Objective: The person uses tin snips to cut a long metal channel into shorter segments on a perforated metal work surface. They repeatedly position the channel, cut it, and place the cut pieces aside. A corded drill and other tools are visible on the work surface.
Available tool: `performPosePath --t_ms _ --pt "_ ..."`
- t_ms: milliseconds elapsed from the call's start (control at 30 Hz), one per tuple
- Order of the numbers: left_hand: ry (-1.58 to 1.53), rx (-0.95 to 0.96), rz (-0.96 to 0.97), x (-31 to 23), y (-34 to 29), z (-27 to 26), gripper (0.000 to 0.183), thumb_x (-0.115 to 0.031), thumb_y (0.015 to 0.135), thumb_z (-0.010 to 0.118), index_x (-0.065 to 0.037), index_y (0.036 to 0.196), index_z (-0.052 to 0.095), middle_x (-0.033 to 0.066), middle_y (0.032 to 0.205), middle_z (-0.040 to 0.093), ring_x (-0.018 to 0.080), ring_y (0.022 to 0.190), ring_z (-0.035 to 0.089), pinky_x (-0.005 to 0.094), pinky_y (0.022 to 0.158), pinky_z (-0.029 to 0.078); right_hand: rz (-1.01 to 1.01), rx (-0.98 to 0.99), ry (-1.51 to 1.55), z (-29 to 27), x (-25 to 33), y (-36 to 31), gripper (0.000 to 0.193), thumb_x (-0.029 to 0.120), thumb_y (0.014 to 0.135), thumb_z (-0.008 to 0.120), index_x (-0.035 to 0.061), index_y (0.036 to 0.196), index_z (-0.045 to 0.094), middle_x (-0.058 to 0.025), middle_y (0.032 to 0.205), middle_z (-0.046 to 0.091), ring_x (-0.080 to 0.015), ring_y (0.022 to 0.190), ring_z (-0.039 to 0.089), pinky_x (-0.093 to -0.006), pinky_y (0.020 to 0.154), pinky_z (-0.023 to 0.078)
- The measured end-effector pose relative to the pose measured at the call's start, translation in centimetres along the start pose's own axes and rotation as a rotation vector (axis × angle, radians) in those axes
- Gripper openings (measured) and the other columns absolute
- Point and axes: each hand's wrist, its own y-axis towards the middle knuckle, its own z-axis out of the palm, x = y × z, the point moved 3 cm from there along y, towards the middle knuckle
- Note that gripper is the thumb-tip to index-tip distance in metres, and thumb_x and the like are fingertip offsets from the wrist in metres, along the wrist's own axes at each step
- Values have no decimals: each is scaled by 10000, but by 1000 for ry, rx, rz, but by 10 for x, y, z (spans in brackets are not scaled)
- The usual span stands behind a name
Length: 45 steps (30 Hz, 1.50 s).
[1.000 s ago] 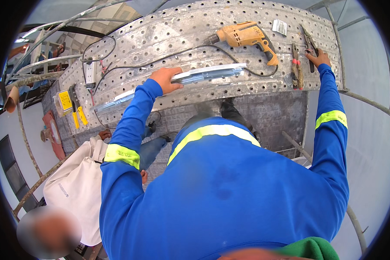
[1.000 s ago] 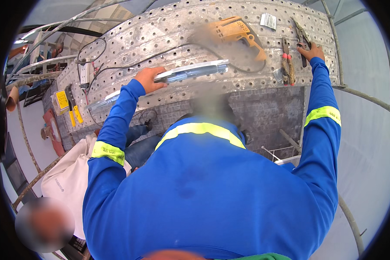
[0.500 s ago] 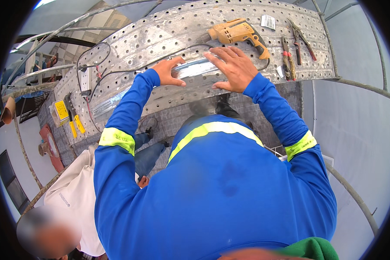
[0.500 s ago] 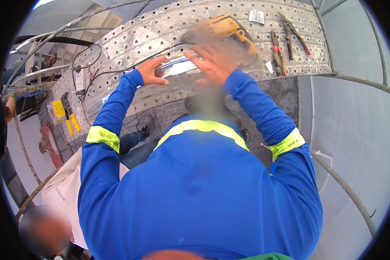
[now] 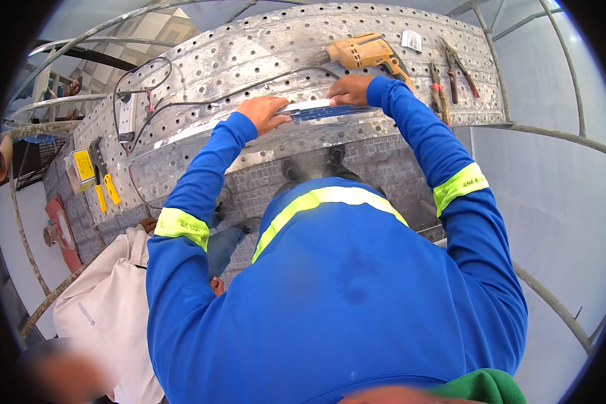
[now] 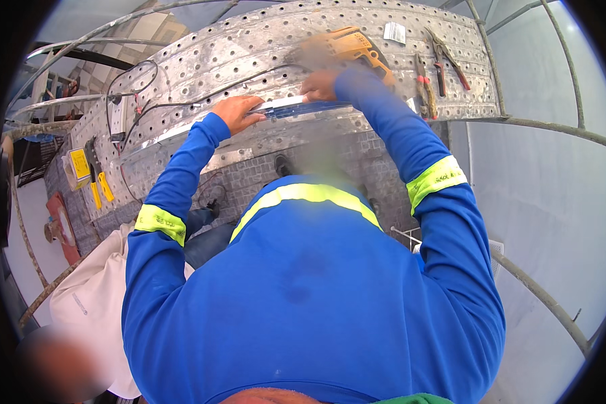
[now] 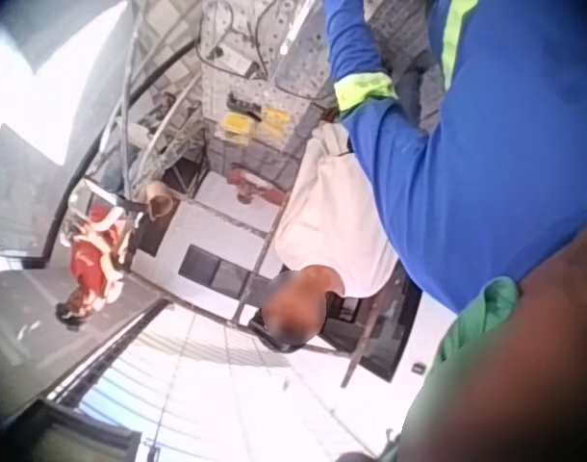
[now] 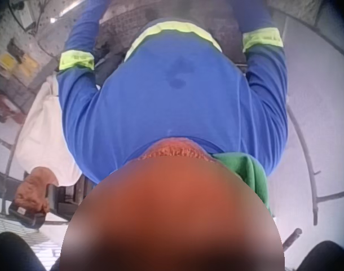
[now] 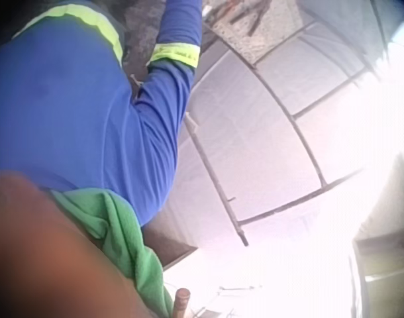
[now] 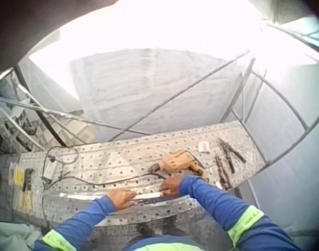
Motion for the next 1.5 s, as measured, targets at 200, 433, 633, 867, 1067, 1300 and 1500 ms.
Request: performPosePath --t_ms 200,433,633,867,1067,1300,1500 --pt "-20 -66 -132 -2 4 3 455 -485 965 644 -115 1228 662 170 1057 740 375 966 706 489 792 556 -74 -414 -290 38 18 -12 563 334 923 732 108 1413 569 -136 1258 661 -344 1119 651 -454 922 533" --pt "236 -396 -166 -27 5 14 593 -616 848 725 -75 1092 705 147 983 736 342 921 713 469 810 558 -142 -562 -337 47 15 -4 711 309 852 803 123 1473 511 -111 1212 615 -313 1136 606 -431 937 508" --pt "67 -329 -309 -18 14 22 596 -679 798 737 -94 913 710 124 913 727 328 844 711 476 734 559 -177 -599 -424 49 15 -6 653 334 868 784 121 1440 552 -119 1172 628 -320 1112 616 -430 922 512" --pt "54 -462 -269 -33 4 24 482 -559 798 790 -93 854 680 99 822 686 315 783 692 464 686 545 -100 -544 -332 49 18 0 488 305 861 777 181 1312 638 -62 1052 667 -291 1030 658 -431 876 543" --pt "104 -641 -198 -46 -6 32 413 -491 810 797 -104 824 652 60 782 643 286 778 663 437 691 513 -124 -525 -348 56 19 -7 415 316 899 742 213 1292 658 -28 1035 666 -260 1029 660 -413 849 557" --pt "171 -644 -197 -54 -10 42 401 -492 805 787 -123 830 631 34 799 611 258 802 640 414 691 493 -222 -513 -298 61 19 -10 439 297 902 750 226 1323 645 -12 1037 665 -248 1013 661 -391 818 573" --pt "197 -629 -167 -53 -12 41 360 -409 797 802 -118 883 609 41 851 612 257 840 635 407 700 480 -229 -559 -346 66 17 -11 443 268 895 759 197 1315 640 -28 1056 653 -255 983 659 -394 789 572"
